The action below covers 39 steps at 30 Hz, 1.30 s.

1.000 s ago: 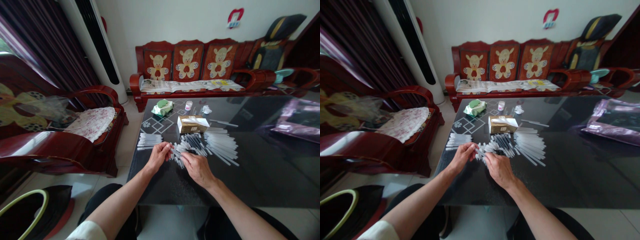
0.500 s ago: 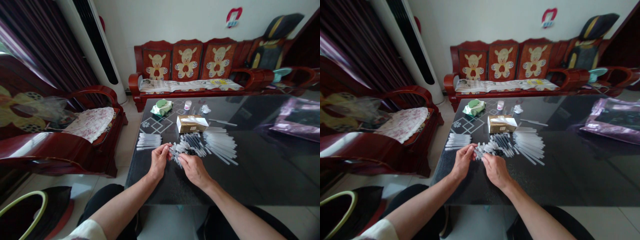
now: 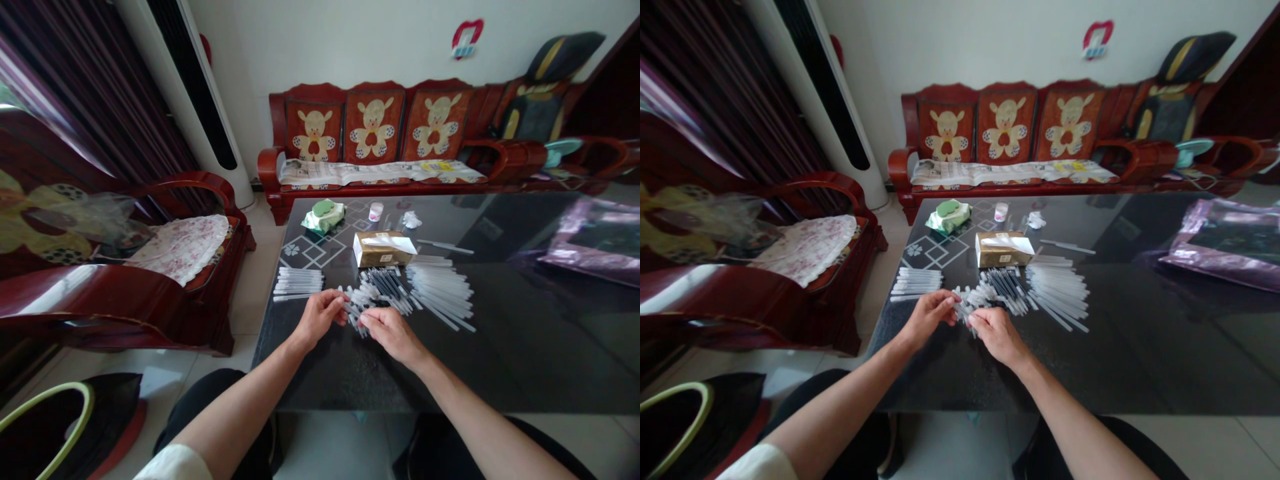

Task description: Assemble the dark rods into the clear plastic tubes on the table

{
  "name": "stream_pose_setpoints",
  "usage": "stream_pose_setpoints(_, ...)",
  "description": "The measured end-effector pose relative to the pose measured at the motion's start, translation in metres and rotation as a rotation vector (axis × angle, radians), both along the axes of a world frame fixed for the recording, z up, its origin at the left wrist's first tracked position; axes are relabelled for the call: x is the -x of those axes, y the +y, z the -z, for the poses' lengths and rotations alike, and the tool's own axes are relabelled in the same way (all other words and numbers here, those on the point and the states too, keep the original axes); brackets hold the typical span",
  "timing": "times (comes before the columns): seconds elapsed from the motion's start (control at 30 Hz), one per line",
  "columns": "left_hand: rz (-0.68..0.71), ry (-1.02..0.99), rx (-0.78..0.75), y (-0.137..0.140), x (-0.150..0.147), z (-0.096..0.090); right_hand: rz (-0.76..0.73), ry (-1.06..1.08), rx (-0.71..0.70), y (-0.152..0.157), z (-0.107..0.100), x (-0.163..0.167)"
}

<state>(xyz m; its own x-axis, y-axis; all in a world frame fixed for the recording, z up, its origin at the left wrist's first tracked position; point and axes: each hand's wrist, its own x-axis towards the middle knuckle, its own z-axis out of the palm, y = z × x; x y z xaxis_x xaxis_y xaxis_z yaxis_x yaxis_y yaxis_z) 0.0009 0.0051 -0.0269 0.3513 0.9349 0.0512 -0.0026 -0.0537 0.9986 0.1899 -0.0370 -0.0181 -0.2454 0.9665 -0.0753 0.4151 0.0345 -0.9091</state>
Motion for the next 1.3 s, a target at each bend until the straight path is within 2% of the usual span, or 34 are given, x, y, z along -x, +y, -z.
stream_pose_setpoints(0.13, 0.296, 0.31, -0.372, 0.002, 0.011, -0.009, -0.113, -0.099, 0.077, 0.004, 0.007, -0.01)
stream_pose_setpoints(0.23, 0.423, 0.427, -0.459, -0.002, 0.01, -0.013, -0.156, -0.091, 0.129, 0.004, 0.013, -0.01)
stream_pose_setpoints(0.33, 0.464, 0.546, -0.503, 0.004, 0.02, -0.017, -0.159, -0.096, 0.086, 0.004, 0.014, -0.011)
stream_pose_setpoints(0.4, 0.423, 0.641, -0.507, 0.016, 0.038, -0.019, -0.106, -0.135, 0.05, 0.004, 0.012, -0.015)
stream_pose_setpoints(0.5, 0.204, 0.876, -0.475, 0.037, 0.071, -0.021, -0.023, -0.193, 0.017, 0.006, 0.011, -0.024)
stream_pose_setpoints(0.57, 0.108, 1.049, -0.443, 0.046, 0.089, -0.02, -0.011, -0.211, 0.003, 0.007, 0.011, -0.027)
stream_pose_setpoints(0.73, -0.008, 1.313, -0.356, 0.047, 0.101, -0.013, -0.042, -0.231, 0.007, 0.005, 0.013, -0.025)
stream_pose_setpoints(0.97, -0.024, 1.337, -0.402, 0.042, 0.096, -0.006, -0.024, -0.197, -0.002, 0.008, 0.015, -0.03)
stream_pose_setpoints(1.13, 0.032, 1.304, -0.448, 0.042, 0.087, -0.001, 0.073, -0.168, 0.044, 0.012, 0.013, -0.043)
stream_pose_setpoints(1.3, 0.0, 1.319, -0.474, 0.049, 0.085, 0.004, 0.136, -0.153, 0.064, 0.012, 0.008, -0.048)
